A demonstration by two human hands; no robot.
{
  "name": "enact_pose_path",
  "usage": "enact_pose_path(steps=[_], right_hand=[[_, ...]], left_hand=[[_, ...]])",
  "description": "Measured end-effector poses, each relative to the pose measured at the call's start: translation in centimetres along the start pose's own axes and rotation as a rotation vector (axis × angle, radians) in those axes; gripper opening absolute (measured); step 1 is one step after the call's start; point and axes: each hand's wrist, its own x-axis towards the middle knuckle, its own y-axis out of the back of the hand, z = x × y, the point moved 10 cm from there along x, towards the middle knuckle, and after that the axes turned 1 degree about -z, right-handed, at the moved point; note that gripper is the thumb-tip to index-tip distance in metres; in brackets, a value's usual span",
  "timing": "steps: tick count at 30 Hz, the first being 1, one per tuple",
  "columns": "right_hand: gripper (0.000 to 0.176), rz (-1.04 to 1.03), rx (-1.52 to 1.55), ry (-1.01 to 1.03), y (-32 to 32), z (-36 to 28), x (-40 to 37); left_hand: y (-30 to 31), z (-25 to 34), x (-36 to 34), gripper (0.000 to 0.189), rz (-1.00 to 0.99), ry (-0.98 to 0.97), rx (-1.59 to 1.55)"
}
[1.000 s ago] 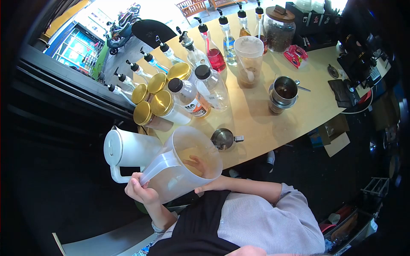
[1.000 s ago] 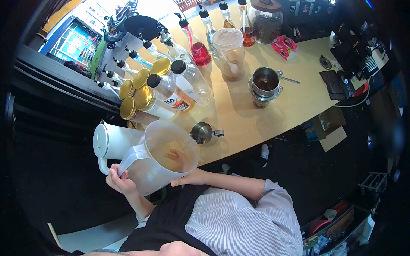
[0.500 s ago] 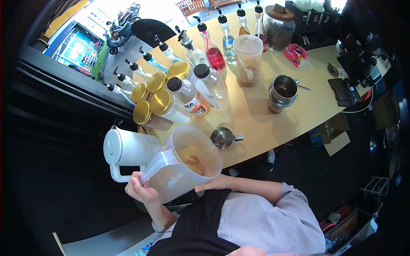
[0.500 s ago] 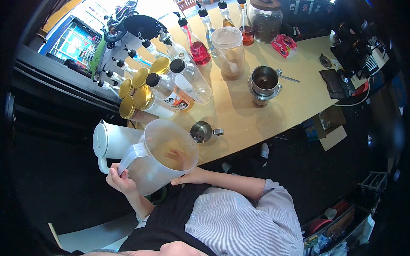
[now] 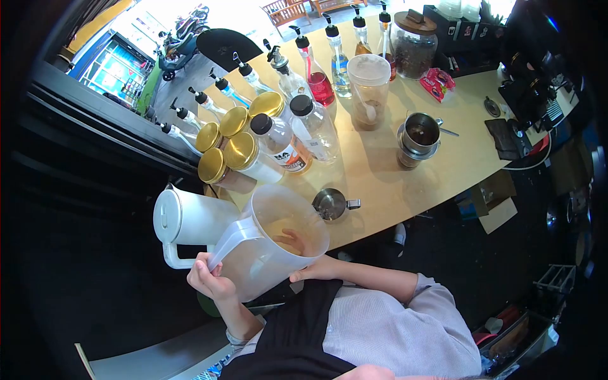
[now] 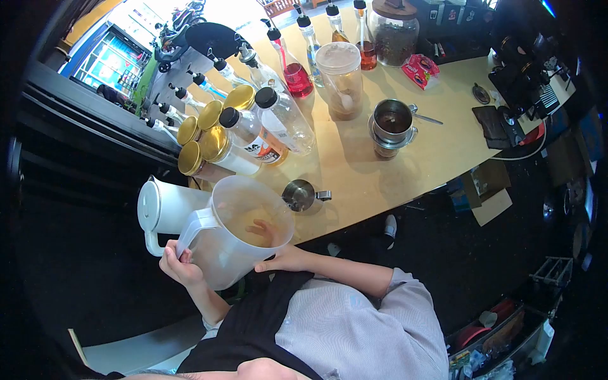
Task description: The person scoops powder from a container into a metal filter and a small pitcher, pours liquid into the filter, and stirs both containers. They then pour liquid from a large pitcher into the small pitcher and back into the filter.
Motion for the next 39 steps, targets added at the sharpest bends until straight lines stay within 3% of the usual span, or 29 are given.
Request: enact_pose_path(steps=[6,11,14,17,18,21,24,28,30,32,34,36,38,39], right_hand=[[0.119,0.078,0.042,-0.063,1.0,-1.0,0.2],[0.128,0.215,-0.368,-0.016,2.9,-2.7,0.6],[0.128,0.216,-0.389,-0.003,2.5,-3.9,1.5],[0.129,0.269,-0.618,0.138,2.4,-5.9,2.3],[0.129,0.269,-0.628,0.141,2.3,-6.4,2.5],[0.128,0.243,-0.721,0.028,1.7,-6.9,3.4],[0.125,0.269,-0.956,0.135,0.2,-8.5,3.8],[0.119,0.339,-1.098,0.208,-0.5,-8.8,3.3],[0.117,0.362,-1.125,0.215,-0.5,-8.0,2.4],[0.096,0.456,-0.749,0.237,1.3,-6.4,0.6],[0.071,0.592,-0.632,0.558,2.9,-6.5,-3.0],[0.052,0.748,-0.784,0.813,4.0,-9.1,-6.7],[0.046,0.98,-0.886,0.822,6.8,-10.5,-9.2],[0.046,0.979,-0.89,0.815,7.8,-11.3,-9.3]], left_hand=[[0.6,-5.2,-1.5,0.049,0.032,0.207,-0.354],[0.2,-9.3,-3.6,0.049,0.097,0.257,-0.603],[0.3,-10.4,-4.3,0.049,0.221,0.245,-0.703],[0.5,-14.2,-6.8,0.046,0.638,0.485,-0.834],[0.5,-15.1,-6.7,0.051,0.508,0.412,-0.771],[-0.8,-16.4,-7.5,0.059,0.46,0.368,-0.805],[-1.7,-15.9,-7.2,0.062,0.313,0.327,-0.798],[-1.7,-16.2,-7.5,0.06,0.366,0.342,-0.796],[-1.4,-17.5,-8.6,0.059,0.267,0.349,-0.549],[-0.7,-19.8,-11.6,0.057,0.362,0.401,-0.625],[-0.8,-22.8,-15.9,0.048,0.537,0.541,-0.717],[-0.8,-25.6,-21.4,0.044,0.629,0.637,-0.731],[-5.3,-24.6,-23.6,0.04,0.06,0.507,-1.156],[-5.4,-23.5,-23.7,0.04,0.061,0.514,-1.158]])
